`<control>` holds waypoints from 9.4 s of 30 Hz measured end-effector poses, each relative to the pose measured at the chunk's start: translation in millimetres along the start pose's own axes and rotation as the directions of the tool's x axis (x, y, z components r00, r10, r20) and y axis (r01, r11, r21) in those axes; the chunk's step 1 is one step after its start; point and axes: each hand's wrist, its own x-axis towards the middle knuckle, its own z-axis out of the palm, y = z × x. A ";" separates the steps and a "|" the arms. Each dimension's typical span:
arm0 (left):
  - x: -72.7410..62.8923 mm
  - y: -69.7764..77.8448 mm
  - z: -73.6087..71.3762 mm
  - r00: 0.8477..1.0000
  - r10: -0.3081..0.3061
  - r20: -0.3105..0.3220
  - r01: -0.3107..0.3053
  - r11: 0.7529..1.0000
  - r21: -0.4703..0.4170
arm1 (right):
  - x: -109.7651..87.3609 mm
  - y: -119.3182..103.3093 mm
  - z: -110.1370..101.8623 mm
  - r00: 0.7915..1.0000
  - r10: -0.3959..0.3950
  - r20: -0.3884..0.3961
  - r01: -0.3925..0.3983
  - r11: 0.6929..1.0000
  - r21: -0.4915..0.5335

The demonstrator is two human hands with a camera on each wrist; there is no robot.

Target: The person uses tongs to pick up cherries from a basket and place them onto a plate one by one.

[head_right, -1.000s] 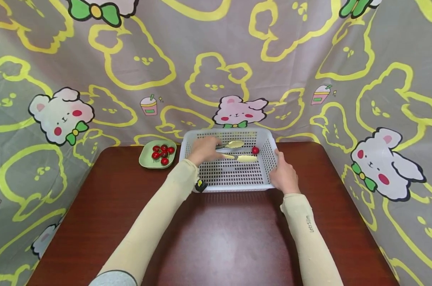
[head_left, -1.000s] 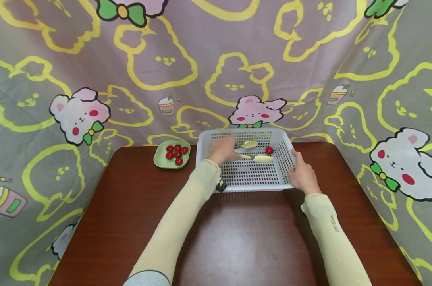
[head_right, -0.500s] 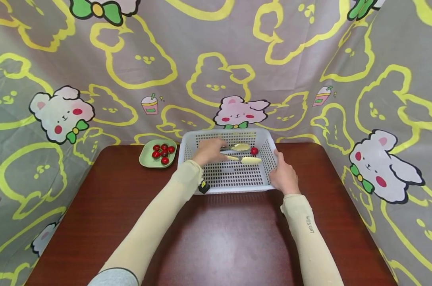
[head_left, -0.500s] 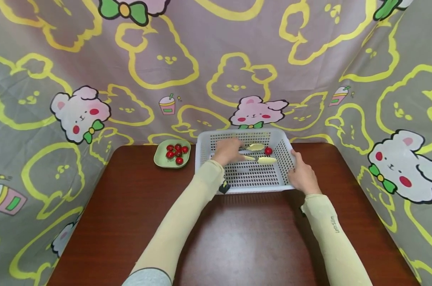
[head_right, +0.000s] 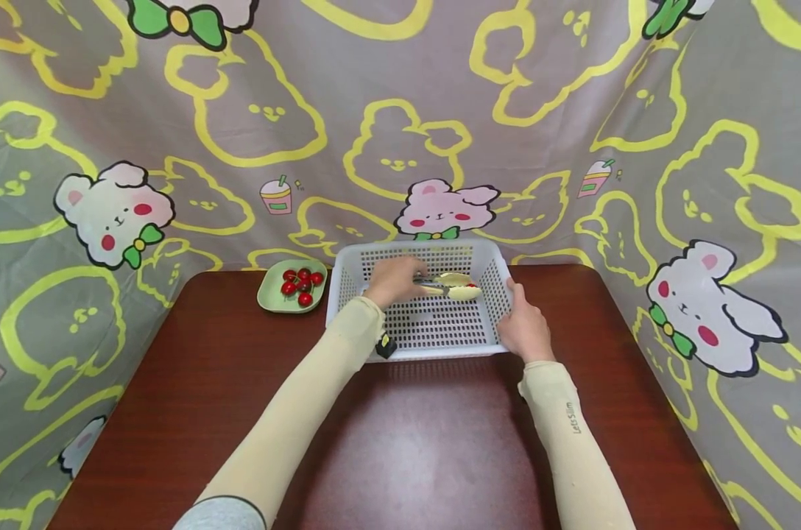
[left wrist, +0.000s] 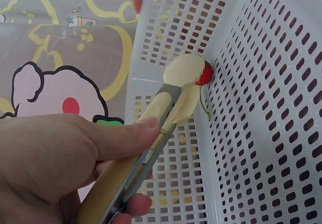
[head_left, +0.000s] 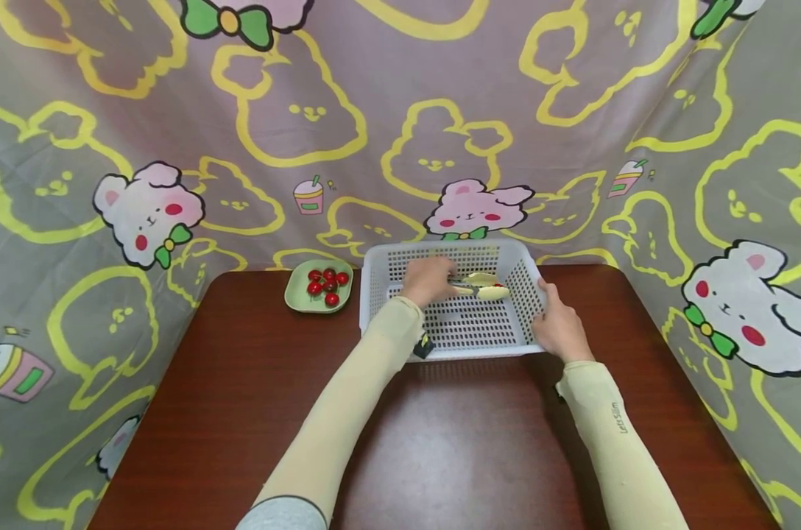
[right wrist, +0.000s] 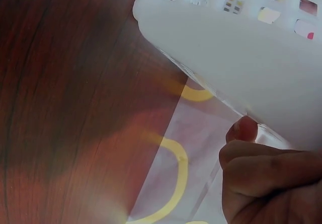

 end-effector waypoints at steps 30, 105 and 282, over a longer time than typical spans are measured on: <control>-19.1 0.1 -15.2 0.995 0.063 -0.073 -0.065 0.997 -0.032 | -1.5 1.3 -1.0 1.000 0.027 0.012 -0.027 1.000 -0.001; -185.1 -160.0 -52.0 0.913 -0.166 -0.373 0.067 0.962 -0.265 | -1.4 0.4 -3.8 1.000 0.014 0.015 -0.014 1.000 -0.018; -255.4 -283.4 14.5 0.982 -0.145 -0.118 0.103 0.947 -0.306 | -3.1 0.0 -3.5 0.999 0.020 0.026 -0.019 1.000 -0.011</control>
